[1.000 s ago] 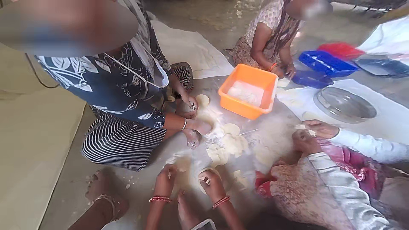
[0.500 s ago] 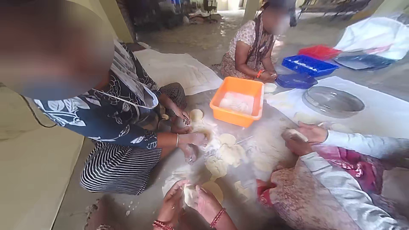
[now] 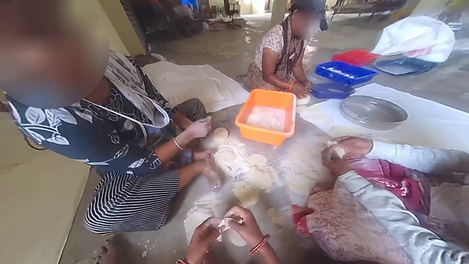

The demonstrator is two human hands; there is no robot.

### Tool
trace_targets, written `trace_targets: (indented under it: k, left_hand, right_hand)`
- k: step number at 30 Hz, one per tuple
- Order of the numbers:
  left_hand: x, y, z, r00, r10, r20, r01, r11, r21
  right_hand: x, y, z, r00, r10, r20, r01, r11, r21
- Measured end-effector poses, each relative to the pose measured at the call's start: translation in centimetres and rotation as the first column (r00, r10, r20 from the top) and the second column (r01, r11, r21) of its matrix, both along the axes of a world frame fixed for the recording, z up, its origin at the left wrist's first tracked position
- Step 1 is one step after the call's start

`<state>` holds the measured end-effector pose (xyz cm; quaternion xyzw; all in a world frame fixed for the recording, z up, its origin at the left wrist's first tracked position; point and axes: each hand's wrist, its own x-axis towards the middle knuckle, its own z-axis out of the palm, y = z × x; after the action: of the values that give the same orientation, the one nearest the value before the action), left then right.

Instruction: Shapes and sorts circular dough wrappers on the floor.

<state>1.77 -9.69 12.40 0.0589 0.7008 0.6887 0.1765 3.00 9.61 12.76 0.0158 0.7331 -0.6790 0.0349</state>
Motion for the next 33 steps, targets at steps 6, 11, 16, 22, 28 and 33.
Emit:
trace_targets:
  k: [6,11,16,22,28,33]
  left_hand:
    - [0.3,0.2,0.2,0.997,0.045,0.069,-0.052,0.994,0.098]
    - [0.4,1.1,-0.6,0.983,0.038,0.182,-0.054,0.995,0.085]
    - [-1.3,3.4,-3.9,0.943,-0.072,0.325,0.171,0.942,-0.288]
    - [-2.3,4.4,-6.1,0.964,-0.008,0.265,0.155,0.830,-0.536]
    - [-1.5,3.4,-6.3,0.986,0.098,0.135,-0.021,0.877,-0.479]
    - [-1.6,2.9,-6.2,0.979,0.121,0.163,-0.041,0.906,-0.422]
  right_hand:
    - [0.0,1.2,0.7,0.985,0.081,0.150,-0.070,0.995,-0.075]
    - [0.3,2.4,0.6,0.944,0.108,0.312,-0.126,0.991,0.038]
    - [-0.2,3.1,-4.2,0.892,-0.066,0.447,-0.102,0.934,0.342]
    - [-0.2,3.2,-4.7,0.883,-0.125,0.452,-0.126,0.866,0.485]
    - [-0.7,3.1,-4.7,0.943,0.061,0.328,-0.184,0.915,0.359]
    - [-1.9,2.6,-4.5,0.919,-0.064,0.390,-0.203,0.770,0.604]
